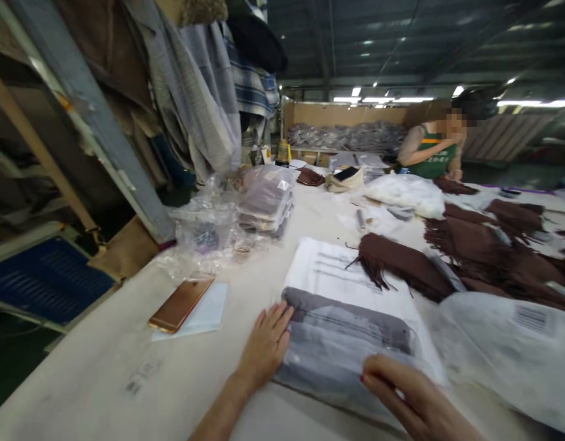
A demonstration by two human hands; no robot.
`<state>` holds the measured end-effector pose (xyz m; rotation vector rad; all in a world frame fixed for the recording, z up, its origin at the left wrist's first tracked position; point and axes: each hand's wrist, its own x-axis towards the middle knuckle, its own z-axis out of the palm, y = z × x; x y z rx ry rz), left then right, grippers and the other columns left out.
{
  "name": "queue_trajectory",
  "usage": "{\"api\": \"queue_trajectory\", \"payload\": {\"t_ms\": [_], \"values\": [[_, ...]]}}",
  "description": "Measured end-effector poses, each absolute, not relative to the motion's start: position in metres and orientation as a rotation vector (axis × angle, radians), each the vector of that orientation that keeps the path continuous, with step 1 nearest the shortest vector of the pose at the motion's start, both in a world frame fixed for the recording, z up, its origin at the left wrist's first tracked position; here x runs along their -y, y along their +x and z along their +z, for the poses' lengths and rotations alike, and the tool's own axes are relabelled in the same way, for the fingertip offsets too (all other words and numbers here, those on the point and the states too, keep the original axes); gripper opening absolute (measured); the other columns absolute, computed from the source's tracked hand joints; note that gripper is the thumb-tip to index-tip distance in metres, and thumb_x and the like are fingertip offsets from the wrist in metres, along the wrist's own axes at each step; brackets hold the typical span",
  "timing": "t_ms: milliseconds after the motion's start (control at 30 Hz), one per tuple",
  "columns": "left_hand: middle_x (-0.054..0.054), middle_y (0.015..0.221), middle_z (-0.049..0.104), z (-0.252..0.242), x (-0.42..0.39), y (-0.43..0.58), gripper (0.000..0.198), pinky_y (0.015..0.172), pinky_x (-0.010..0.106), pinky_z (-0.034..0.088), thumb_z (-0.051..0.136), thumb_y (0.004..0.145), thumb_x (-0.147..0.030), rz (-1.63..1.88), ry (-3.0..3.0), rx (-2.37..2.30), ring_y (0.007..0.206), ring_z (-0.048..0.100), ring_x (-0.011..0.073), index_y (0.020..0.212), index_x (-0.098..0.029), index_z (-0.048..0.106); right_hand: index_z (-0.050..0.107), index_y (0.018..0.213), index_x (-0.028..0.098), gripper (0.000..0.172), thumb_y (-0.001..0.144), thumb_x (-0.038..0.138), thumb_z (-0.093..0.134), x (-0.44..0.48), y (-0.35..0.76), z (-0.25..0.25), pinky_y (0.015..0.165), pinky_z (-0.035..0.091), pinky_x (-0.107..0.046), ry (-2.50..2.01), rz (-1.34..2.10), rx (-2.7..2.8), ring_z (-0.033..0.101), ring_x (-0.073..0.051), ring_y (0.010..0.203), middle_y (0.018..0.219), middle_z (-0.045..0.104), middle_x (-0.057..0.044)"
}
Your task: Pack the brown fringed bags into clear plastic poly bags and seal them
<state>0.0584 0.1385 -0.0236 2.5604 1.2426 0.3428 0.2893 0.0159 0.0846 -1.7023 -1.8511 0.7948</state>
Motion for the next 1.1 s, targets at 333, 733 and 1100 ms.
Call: {"api": "queue_trajectory", "payload": {"t_ms": [333, 733, 1100], "values": [[0.004, 0.148, 0.028, -0.031, -0.135, 0.057, 0.056, 0.113, 0.045, 0.023, 0.033, 0.086, -0.015, 0.418, 2.494, -1.205, 0.137, 0.022, 0.0193, 0.141, -0.018, 0.025, 0.06, 0.068, 0.019, 0.016, 0.077, 0.011, 0.05, -0.152, 0.219, 0.055, 0.063, 0.039, -0.026, -1.747, 0.661, 2.622, 0.06, -0.016, 0.07, 0.07, 0.065, -0.003], [0.002, 0.149, 0.025, -0.024, -0.135, 0.058, 0.06, 0.114, 0.046, 0.02, 0.036, 0.082, -0.014, 0.359, 2.45, -1.218, 0.138, 0.021, 0.0207, 0.141, -0.018, 0.027, 0.058, 0.099, 0.012, 0.027, 0.088, 0.029, 0.041, -0.14, 0.257, 0.054, 0.074, 0.047, -0.038, -2.361, 0.187, 2.217, 0.064, -0.027, 0.088, 0.093, 0.067, -0.015], [0.006, 0.139, 0.044, -0.036, -0.141, 0.05, 0.055, 0.113, 0.045, 0.024, 0.029, 0.08, -0.009, 0.538, 2.193, -1.261, 0.131, 0.037, 0.0174, 0.132, -0.016, 0.045, 0.019, 0.144, 0.031, 0.069, 0.084, 0.028, 0.051, -0.051, 0.237, -0.035, 0.073, 0.055, -0.029, -1.087, -0.366, 2.505, 0.066, -0.019, 0.094, 0.112, 0.067, 0.002]]}}
